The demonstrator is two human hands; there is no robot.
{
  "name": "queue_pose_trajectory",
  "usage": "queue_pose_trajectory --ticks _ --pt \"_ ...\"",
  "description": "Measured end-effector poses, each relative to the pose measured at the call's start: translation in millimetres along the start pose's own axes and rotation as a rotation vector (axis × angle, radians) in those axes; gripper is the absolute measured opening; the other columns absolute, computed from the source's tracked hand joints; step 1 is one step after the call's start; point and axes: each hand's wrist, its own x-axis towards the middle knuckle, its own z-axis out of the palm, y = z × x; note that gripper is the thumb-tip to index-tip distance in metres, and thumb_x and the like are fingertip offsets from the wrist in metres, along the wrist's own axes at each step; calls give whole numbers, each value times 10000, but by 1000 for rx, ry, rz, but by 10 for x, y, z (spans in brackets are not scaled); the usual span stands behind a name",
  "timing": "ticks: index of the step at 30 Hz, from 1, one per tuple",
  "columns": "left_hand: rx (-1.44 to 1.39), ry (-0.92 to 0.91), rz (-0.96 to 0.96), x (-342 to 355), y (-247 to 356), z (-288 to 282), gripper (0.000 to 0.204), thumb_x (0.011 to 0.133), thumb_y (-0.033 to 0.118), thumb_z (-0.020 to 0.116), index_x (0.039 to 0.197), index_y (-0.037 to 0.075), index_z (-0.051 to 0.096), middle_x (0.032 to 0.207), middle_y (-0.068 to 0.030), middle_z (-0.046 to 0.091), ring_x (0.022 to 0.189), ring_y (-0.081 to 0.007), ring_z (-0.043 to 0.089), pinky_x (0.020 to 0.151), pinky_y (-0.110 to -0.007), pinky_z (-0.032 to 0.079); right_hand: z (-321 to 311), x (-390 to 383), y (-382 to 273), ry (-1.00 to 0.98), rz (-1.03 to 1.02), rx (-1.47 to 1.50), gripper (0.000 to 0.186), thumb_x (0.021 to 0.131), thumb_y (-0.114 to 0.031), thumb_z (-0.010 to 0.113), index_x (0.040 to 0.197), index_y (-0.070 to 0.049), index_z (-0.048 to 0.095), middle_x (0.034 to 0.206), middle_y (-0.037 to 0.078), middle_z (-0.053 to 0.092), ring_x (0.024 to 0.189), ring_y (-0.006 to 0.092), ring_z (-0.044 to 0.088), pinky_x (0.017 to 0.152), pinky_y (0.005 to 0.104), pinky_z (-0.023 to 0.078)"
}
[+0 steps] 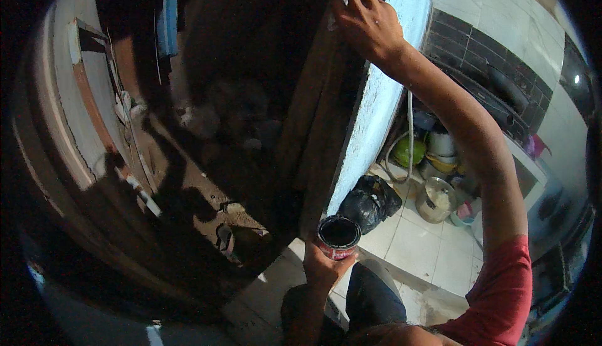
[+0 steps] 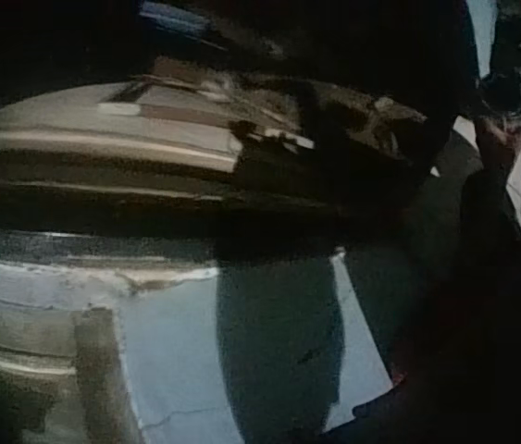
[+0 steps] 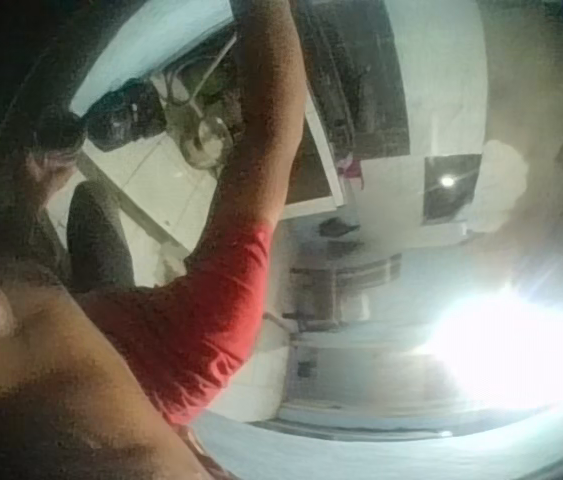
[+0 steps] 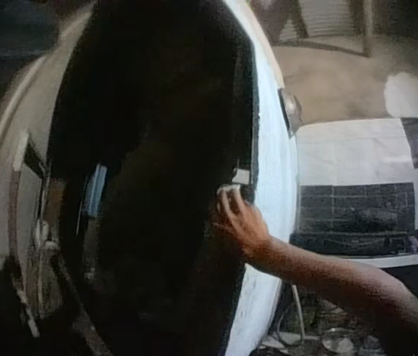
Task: The person paints a wooden door frame and adjacent wall trim black using a paintbrush and a small paint can. They repeatedly dip the brush into the can and apply paint to the upper and lower sections of the frame, working methodically along the edges.
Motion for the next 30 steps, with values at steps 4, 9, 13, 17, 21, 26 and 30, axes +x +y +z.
queue_pose_trajectory --ticks 4,9,13,17,21,26,30 --pt "-12 -22 59 26 -30 12 1058 635 180 1030 1513 42 457 1399 -199 651 1285 -358 667 1105 -465 536 -198 -93 141 183 -27 -47 530 885 -282 782 1387 -164 659 1433 216 539 1283 383 578 787 439 665" --pt "79 -30 87 30 -37 26 1082 640 190 1030 1535 45 440 1417 -200 641 1298 -363 659 1118 -469 529 -505 -215 -60 -59 -17 -33 451 893 -274 746 1337 -340 707 1515 196 457 1350 417 518 810 445 664" --pt "45 -65 -23 -6 3 20 1096 641 225 1026 1552 38 446 1459 -216 611 1353 -387 621 1163 -489 487 -175 181 20 109 -5 -34 591 855 -177 796 1423 -120 641 1411 184 587 1293 359 605 801 429 660" --pt "113 -45 -22 -14 36 12 1125 639 229 1029 1572 51 427 1485 -224 592 1365 -387 615 1173 -480 479 -165 190 -40 188 -108 52 525 890 -193 772 1402 -171 655 1458 199 580 1330 374 590 797 444 636" --pt "-33 -61 23 6 73 13 1082 628 247 1033 1524 22 470 1470 -237 597 1346 -395 625 1156 -484 487 -540 -55 -586 -543 -70 217 241 934 -217 737 1157 -127 755 1223 219 748 1069 384 760 792 483 654" --pt "148 -49 -35 -25 99 8 1046 630 237 1040 1479 7 473 1388 -194 661 1267 -363 674 1128 -481 513 -687 784 30 -321 185 151 189 953 -246 747 1034 -85 806 851 163 785 820 383 799 651 530 652" --pt "174 -17 -67 -18 57 7 1010 621 248 1040 1446 2 511 1378 -195 668 1261 -344 681 1105 -481 528 -829 1287 813 -300 456 220 191 993 -181 672 918 -70 809 848 169 792 824 319 803 704 431 648"
